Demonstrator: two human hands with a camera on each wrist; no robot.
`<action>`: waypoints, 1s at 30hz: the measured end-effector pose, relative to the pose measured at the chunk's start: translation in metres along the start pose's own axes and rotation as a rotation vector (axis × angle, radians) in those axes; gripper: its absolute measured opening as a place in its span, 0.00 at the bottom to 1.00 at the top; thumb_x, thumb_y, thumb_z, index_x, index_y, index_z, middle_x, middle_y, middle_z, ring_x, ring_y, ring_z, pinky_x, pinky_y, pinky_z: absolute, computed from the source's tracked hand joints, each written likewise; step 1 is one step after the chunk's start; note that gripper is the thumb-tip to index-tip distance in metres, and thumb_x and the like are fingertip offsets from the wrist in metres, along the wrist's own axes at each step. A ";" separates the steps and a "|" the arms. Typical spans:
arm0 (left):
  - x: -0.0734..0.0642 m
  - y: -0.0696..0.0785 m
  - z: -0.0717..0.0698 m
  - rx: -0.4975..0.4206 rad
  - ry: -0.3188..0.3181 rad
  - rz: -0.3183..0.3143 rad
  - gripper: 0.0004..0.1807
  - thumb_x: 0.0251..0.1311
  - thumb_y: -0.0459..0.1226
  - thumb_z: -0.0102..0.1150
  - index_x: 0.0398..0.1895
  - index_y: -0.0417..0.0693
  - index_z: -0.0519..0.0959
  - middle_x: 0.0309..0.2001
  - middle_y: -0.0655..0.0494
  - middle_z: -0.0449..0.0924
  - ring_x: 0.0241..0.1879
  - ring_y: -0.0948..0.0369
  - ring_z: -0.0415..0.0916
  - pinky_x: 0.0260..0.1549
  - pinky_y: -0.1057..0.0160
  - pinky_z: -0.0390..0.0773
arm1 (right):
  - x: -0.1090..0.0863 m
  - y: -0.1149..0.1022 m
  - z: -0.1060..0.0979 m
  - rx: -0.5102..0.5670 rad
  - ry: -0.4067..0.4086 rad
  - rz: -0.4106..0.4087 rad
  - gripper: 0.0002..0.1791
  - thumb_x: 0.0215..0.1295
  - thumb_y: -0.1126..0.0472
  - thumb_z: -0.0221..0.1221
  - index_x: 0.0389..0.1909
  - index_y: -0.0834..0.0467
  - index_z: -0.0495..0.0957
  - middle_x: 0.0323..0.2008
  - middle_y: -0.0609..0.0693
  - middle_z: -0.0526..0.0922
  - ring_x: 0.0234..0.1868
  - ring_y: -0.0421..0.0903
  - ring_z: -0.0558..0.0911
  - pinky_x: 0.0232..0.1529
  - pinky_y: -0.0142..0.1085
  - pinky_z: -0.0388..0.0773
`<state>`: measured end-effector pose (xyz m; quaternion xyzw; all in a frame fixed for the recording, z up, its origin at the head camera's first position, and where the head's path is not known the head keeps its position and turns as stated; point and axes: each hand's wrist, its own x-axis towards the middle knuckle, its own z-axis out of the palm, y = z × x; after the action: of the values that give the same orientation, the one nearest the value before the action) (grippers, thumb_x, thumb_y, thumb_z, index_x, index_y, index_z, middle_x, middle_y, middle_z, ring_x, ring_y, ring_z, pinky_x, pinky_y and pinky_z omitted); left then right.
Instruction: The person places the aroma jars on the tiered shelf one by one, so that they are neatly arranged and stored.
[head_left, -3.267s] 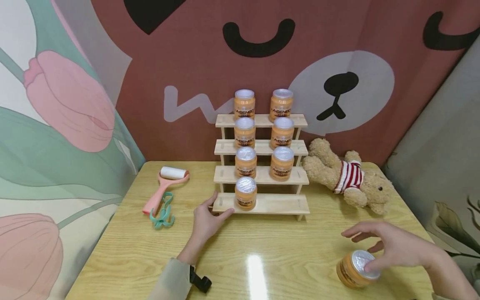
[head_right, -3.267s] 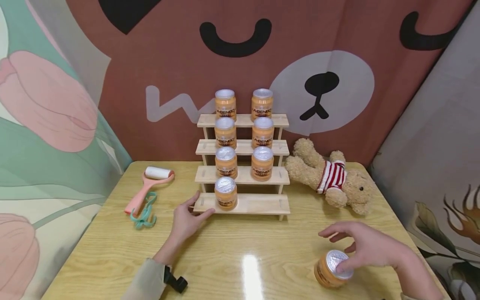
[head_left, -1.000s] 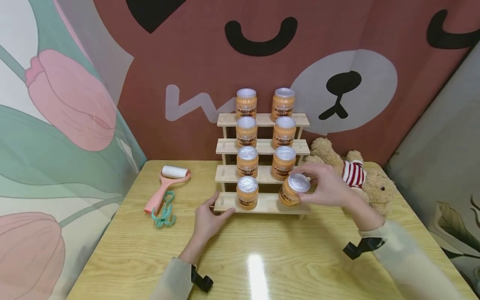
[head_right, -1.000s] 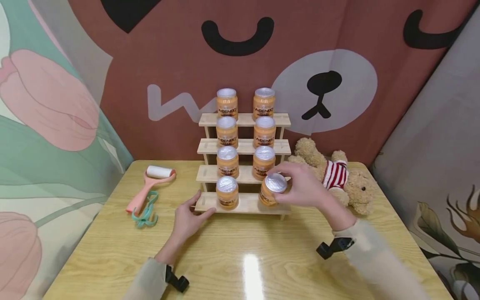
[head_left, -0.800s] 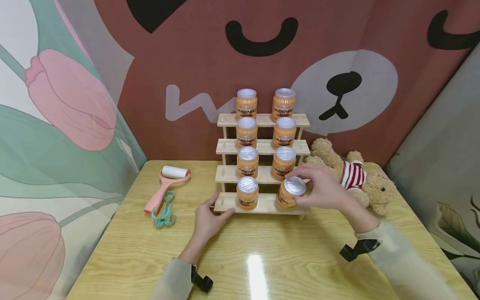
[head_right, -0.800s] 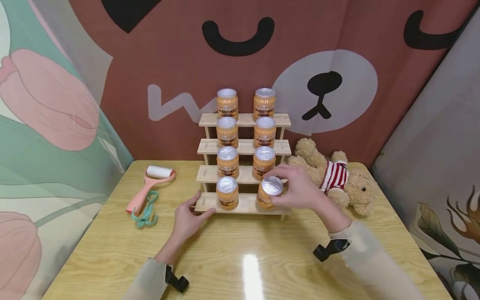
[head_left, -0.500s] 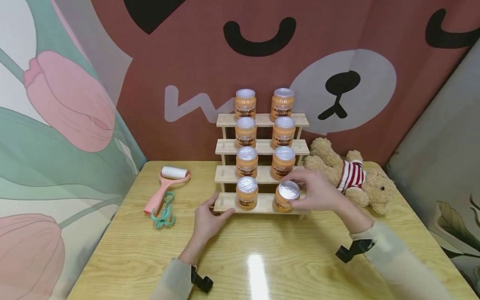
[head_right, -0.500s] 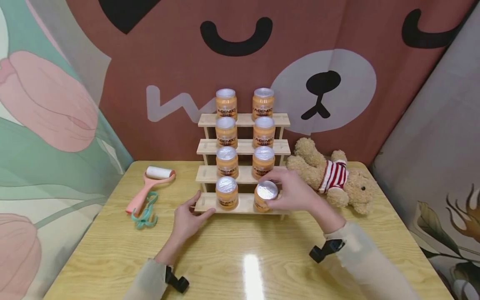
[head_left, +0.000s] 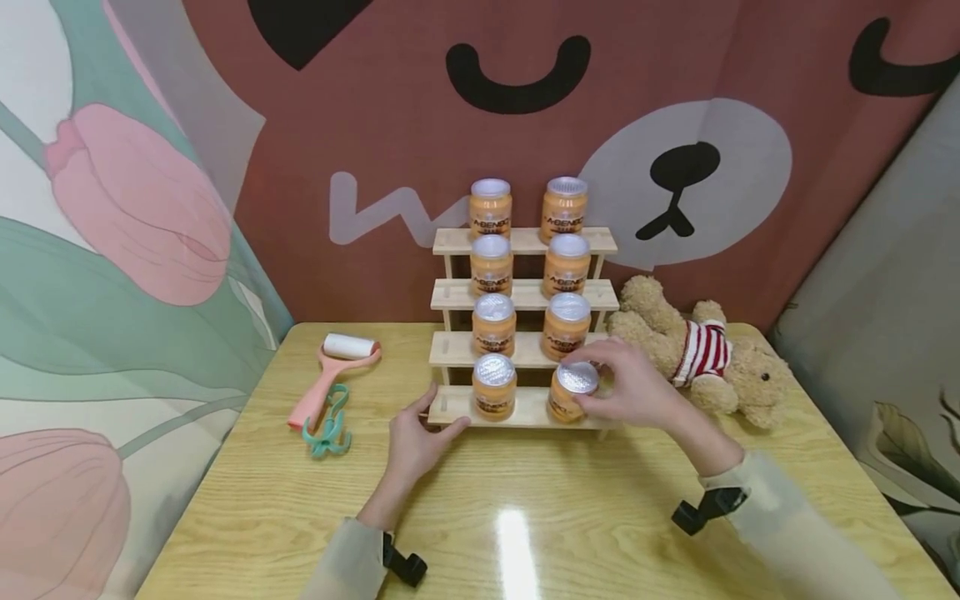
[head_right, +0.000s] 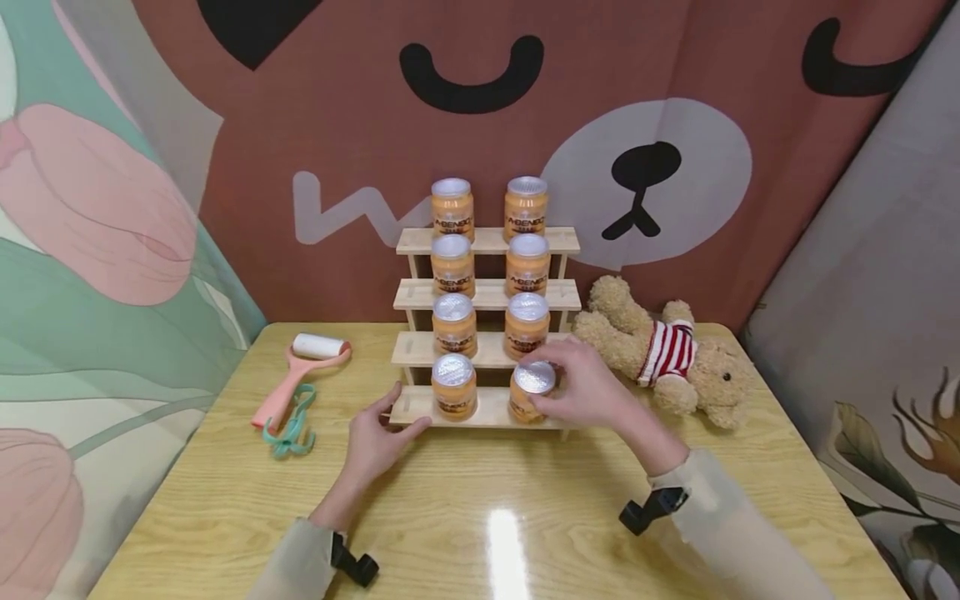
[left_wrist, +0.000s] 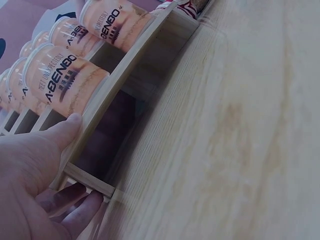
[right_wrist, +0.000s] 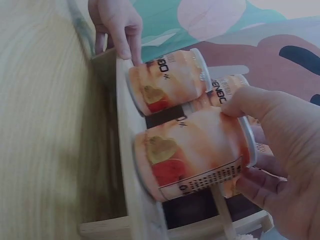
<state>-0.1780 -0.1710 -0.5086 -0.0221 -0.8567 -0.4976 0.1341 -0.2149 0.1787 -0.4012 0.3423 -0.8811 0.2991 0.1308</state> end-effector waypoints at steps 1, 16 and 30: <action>0.000 0.000 0.000 -0.002 -0.001 -0.001 0.48 0.53 0.47 0.85 0.74 0.36 0.73 0.63 0.38 0.84 0.31 0.64 0.82 0.25 0.71 0.78 | -0.001 0.000 0.001 -0.001 0.004 0.010 0.25 0.50 0.59 0.80 0.53 0.52 0.88 0.51 0.47 0.90 0.52 0.49 0.84 0.56 0.53 0.80; 0.000 0.000 0.001 0.006 0.006 -0.008 0.48 0.53 0.48 0.84 0.74 0.36 0.73 0.62 0.36 0.84 0.31 0.63 0.84 0.25 0.71 0.78 | -0.010 -0.002 0.005 0.012 0.125 0.187 0.19 0.50 0.51 0.84 0.40 0.50 0.89 0.36 0.43 0.84 0.39 0.43 0.83 0.44 0.48 0.86; 0.000 0.001 0.000 0.002 0.003 0.004 0.48 0.53 0.47 0.85 0.74 0.36 0.73 0.63 0.37 0.84 0.34 0.61 0.86 0.27 0.71 0.79 | -0.011 0.002 0.007 0.107 0.146 0.197 0.22 0.49 0.57 0.84 0.43 0.55 0.87 0.42 0.48 0.89 0.42 0.44 0.86 0.47 0.43 0.89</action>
<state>-0.1774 -0.1706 -0.5080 -0.0227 -0.8570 -0.4965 0.1363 -0.2082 0.1817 -0.4125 0.2380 -0.8814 0.3810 0.1462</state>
